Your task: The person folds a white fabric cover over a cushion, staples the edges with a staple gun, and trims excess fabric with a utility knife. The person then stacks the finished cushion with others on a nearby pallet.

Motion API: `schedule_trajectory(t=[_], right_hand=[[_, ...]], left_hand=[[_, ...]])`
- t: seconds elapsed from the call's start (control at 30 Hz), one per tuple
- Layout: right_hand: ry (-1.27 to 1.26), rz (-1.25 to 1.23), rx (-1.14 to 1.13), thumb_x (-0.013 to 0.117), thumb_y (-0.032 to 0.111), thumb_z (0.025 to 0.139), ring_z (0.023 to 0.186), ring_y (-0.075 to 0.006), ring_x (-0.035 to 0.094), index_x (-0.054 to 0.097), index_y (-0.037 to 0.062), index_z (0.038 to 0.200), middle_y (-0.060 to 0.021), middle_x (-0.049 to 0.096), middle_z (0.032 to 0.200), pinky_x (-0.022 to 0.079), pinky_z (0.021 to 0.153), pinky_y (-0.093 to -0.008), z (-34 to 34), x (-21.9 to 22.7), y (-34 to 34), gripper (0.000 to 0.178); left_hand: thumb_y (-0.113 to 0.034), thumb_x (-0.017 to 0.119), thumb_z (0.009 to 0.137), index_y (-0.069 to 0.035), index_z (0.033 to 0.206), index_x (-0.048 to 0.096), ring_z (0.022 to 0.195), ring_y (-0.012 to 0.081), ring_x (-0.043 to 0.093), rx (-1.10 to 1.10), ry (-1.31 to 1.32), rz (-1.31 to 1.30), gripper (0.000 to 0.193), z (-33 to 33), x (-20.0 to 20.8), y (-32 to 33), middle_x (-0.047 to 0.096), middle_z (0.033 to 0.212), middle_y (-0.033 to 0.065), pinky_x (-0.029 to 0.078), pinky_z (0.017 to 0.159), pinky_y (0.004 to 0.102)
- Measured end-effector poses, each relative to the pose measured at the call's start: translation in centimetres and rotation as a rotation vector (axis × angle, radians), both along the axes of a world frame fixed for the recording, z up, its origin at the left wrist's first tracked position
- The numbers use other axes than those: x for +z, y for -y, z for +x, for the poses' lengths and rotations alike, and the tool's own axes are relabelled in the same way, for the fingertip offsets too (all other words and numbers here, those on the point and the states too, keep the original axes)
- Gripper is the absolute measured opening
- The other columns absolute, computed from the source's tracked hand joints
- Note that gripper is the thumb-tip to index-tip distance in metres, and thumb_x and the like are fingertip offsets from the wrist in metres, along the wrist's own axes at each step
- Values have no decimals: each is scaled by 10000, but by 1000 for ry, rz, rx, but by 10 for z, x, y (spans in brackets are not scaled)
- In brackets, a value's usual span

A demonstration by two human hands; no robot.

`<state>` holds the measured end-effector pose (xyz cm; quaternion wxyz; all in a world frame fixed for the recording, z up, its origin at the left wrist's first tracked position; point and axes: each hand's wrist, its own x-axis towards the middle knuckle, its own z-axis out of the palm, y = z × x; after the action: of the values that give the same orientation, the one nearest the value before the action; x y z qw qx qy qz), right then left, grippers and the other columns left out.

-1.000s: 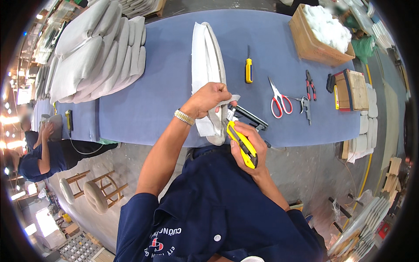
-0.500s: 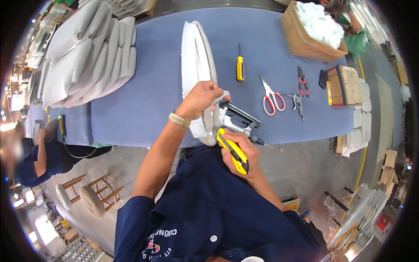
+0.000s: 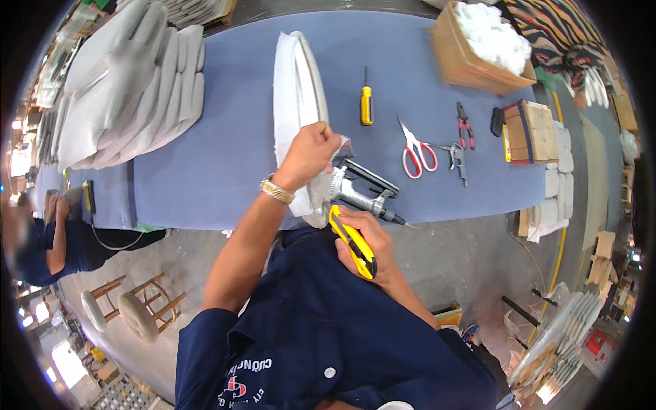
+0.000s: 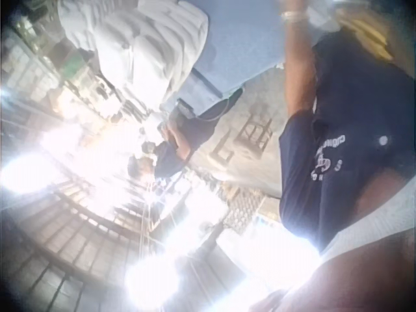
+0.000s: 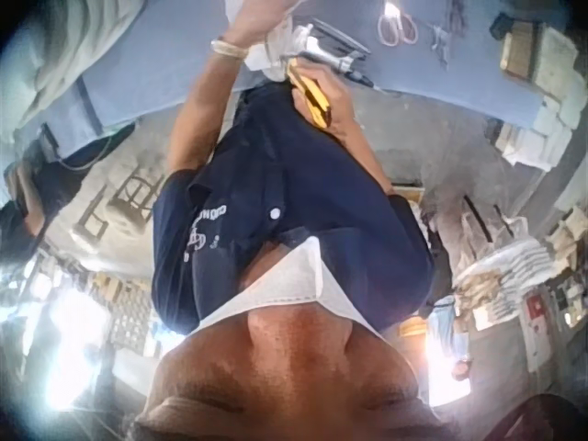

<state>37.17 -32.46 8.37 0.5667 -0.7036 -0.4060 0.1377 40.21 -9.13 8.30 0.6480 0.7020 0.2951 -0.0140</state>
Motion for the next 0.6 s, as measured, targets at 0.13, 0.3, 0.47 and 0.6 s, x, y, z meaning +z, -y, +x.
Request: schedule_trajectory(t=[0.13,0.3,0.47,0.6], right_hand=[[26,10,9,765,-1,812,1153,-375,696,643,3,1203,-229,696,1231,562,966,-391,-4,-1,-3,410],[-21,43,1,729,14,837,959,-340,742,632,-19,1178,-263,709,1145,591,878,-409,-7,-9,-2,356],[-142,105,30,692,89,905,845,-285,748,613,-28,1152,-249,711,1104,600,808,-363,-1,-27,-2,284],[10,38,84,692,157,930,954,-292,717,634,-43,1207,-227,624,1289,606,830,-369,14,-5,-1,346]], left_hand=[[-157,585,988,43,908,573,555,289,714,-2,45,312,216,8,-1,-3,676,660,184,563,553,409],[-145,552,969,-7,1096,524,808,491,689,-135,121,653,189,49,-28,10,687,863,268,556,723,585],[-89,587,939,17,988,570,853,461,707,-110,180,775,118,55,-43,4,692,887,272,570,752,555],[-84,589,946,13,943,563,720,413,715,-35,144,700,100,49,-28,-1,700,809,247,573,666,508]])
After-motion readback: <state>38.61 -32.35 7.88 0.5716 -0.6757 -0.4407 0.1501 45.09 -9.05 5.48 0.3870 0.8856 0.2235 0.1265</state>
